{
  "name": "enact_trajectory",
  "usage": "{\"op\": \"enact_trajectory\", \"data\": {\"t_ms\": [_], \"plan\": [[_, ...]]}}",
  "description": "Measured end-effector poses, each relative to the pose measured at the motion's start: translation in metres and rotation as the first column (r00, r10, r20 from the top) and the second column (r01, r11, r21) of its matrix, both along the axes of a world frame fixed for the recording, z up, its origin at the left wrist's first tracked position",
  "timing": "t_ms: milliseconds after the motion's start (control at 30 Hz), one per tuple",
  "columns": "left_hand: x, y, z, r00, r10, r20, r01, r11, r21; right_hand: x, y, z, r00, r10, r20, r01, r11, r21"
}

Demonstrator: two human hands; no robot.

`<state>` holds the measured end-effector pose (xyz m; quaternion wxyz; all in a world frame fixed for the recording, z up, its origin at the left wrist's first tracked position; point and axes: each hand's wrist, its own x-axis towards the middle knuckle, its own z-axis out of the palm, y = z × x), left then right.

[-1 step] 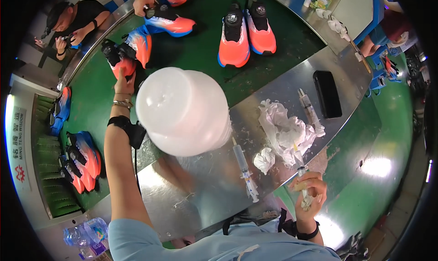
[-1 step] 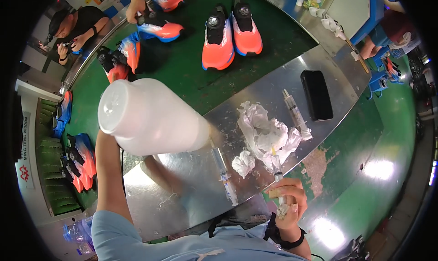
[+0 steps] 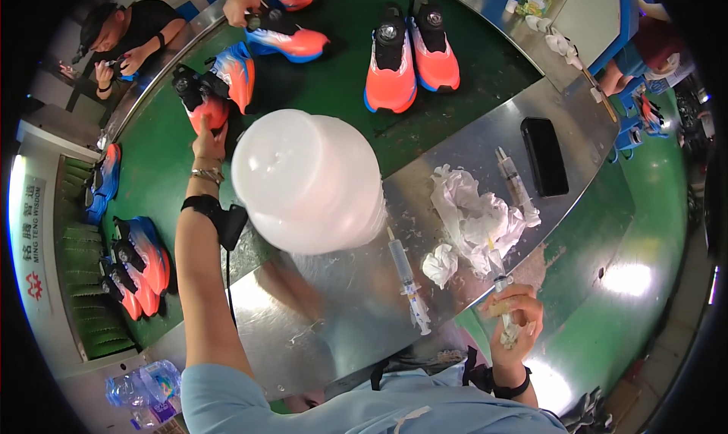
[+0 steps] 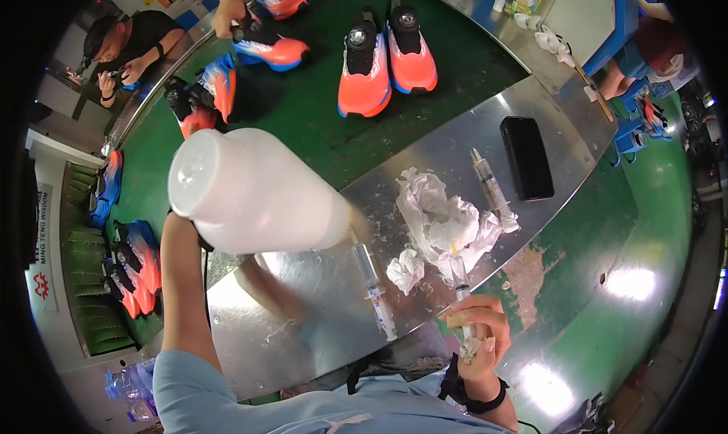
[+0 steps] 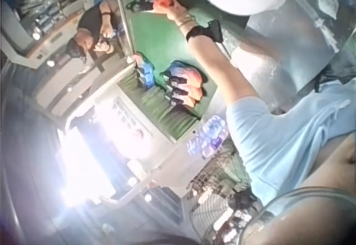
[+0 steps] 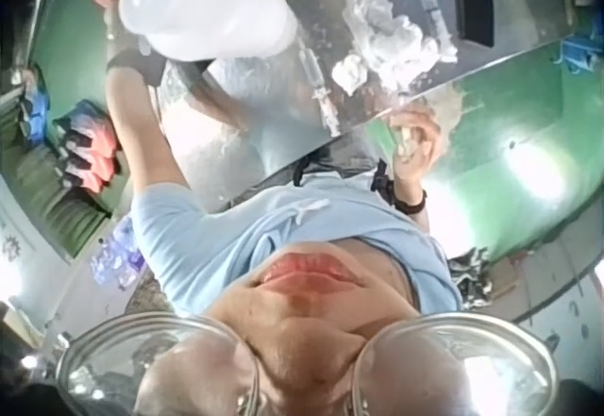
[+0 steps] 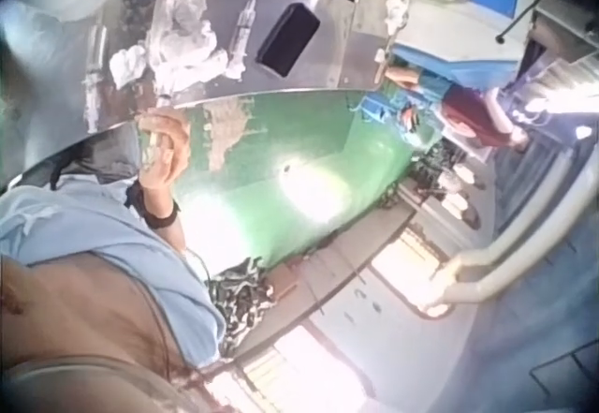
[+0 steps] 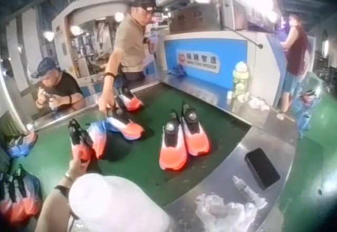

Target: Apply adhesive to the edges of shoe soles using a syringe and wiping with a cloth.

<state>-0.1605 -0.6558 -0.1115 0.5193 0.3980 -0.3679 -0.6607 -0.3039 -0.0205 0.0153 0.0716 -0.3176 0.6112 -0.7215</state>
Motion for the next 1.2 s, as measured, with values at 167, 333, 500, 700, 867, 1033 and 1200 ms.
{"op": "enact_trajectory", "data": {"t_ms": [167,333,500,700,867,1033,1200], "plan": [[0.077,0.074,0.025,0.985,-0.164,0.053,0.158,0.981,0.113,0.01,0.0,0.006,0.998,0.056,-0.013,-0.057,0.996,-0.067],[0.138,0.252,0.131,0.953,-0.293,-0.075,0.302,0.93,0.208,0.023,0.006,-0.001,0.995,0.086,0.055,-0.076,0.984,-0.159],[0.24,0.432,0.13,0.972,-0.216,-0.093,0.235,0.908,0.346,0.017,-0.001,-0.001,0.996,0.087,-0.01,-0.087,0.982,-0.17],[0.326,0.583,0.157,0.936,-0.251,0.245,0.129,0.897,0.423,0.008,-0.013,-0.035,0.999,0.017,-0.034,-0.016,1.0,0.012],[0.323,0.557,0.159,0.892,0.071,0.446,-0.139,0.983,0.122,0.027,-0.006,-0.023,0.996,0.016,0.084,-0.019,0.999,0.043],[0.274,0.476,0.158,0.928,0.267,0.259,-0.167,0.921,-0.353,0.05,-0.012,0.004,0.989,0.122,0.081,-0.118,0.992,-0.054],[0.185,0.45,0.2,0.941,0.033,0.336,0.232,0.659,-0.715,0.084,-0.012,0.083,0.753,0.656,0.061,-0.605,0.725,-0.33]]}}
